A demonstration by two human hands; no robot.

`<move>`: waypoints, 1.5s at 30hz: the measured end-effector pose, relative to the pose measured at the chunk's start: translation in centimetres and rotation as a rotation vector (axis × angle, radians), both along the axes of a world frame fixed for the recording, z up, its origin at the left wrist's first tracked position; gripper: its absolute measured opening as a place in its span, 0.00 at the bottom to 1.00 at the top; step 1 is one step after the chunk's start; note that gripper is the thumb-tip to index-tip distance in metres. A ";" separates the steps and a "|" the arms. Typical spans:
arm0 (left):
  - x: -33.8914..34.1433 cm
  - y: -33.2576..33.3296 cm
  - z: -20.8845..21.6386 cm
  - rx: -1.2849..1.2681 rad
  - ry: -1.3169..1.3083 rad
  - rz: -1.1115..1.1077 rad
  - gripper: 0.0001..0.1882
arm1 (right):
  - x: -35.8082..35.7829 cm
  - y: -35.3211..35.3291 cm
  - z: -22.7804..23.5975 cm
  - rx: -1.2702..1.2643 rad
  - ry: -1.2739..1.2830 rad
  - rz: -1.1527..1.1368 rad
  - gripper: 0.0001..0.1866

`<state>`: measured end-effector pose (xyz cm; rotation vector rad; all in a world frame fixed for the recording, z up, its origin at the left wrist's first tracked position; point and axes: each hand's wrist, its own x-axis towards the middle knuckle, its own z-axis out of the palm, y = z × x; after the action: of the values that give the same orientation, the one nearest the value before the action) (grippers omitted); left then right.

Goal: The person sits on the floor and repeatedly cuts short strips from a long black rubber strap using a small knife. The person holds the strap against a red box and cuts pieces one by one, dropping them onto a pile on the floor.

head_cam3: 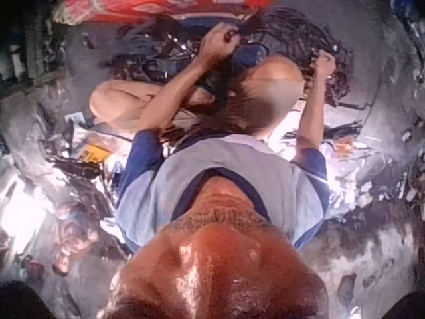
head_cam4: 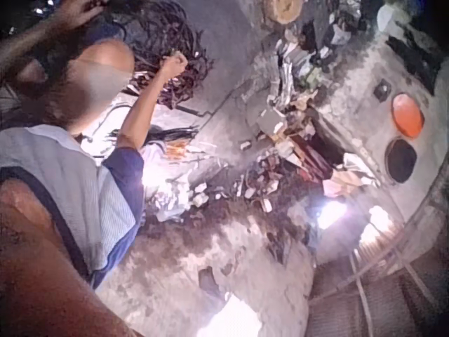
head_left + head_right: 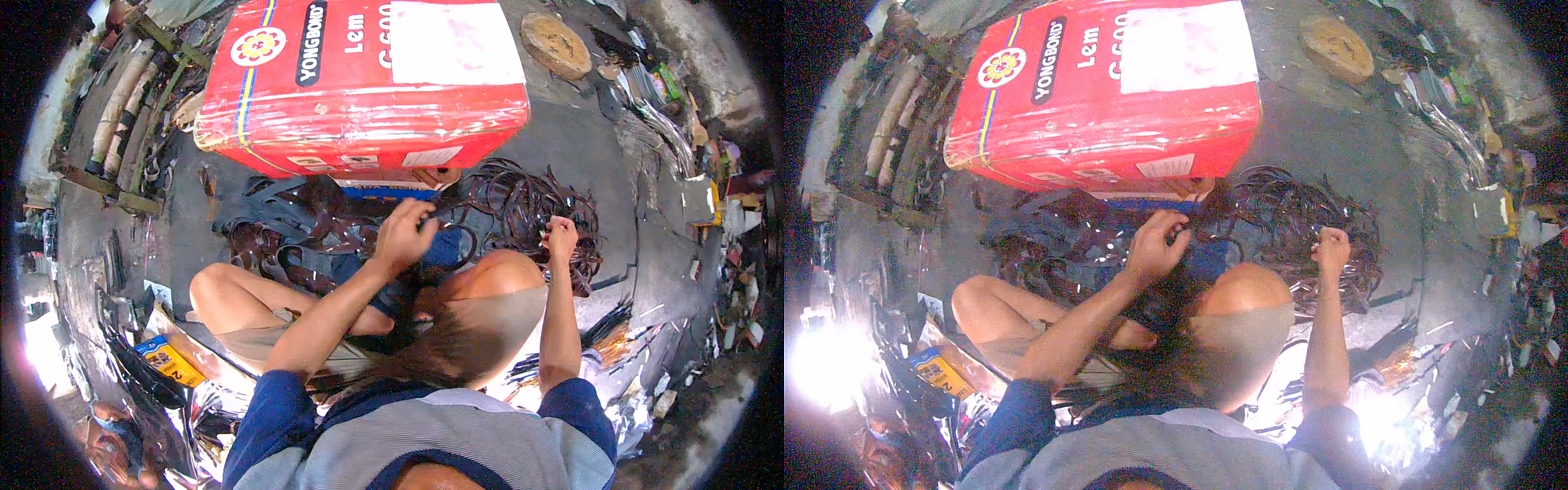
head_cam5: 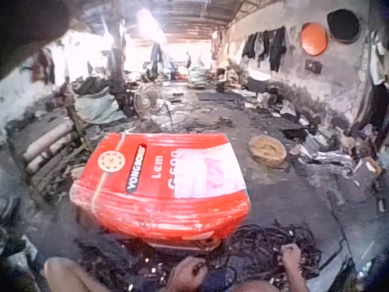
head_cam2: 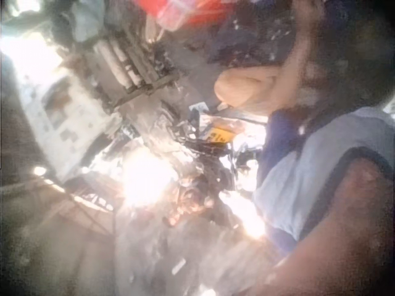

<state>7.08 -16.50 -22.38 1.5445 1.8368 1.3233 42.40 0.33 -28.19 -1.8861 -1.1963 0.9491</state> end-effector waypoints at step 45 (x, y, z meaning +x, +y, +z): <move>-15.7 6.5 26.6 0.422 0.323 0.250 0.22 | -27.4 2.7 33.7 0.721 -0.555 1.020 0.15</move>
<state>-8.63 -9.98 4.18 1.8794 2.0972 1.7510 14.99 3.07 5.48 -0.8950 -2.5212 0.2997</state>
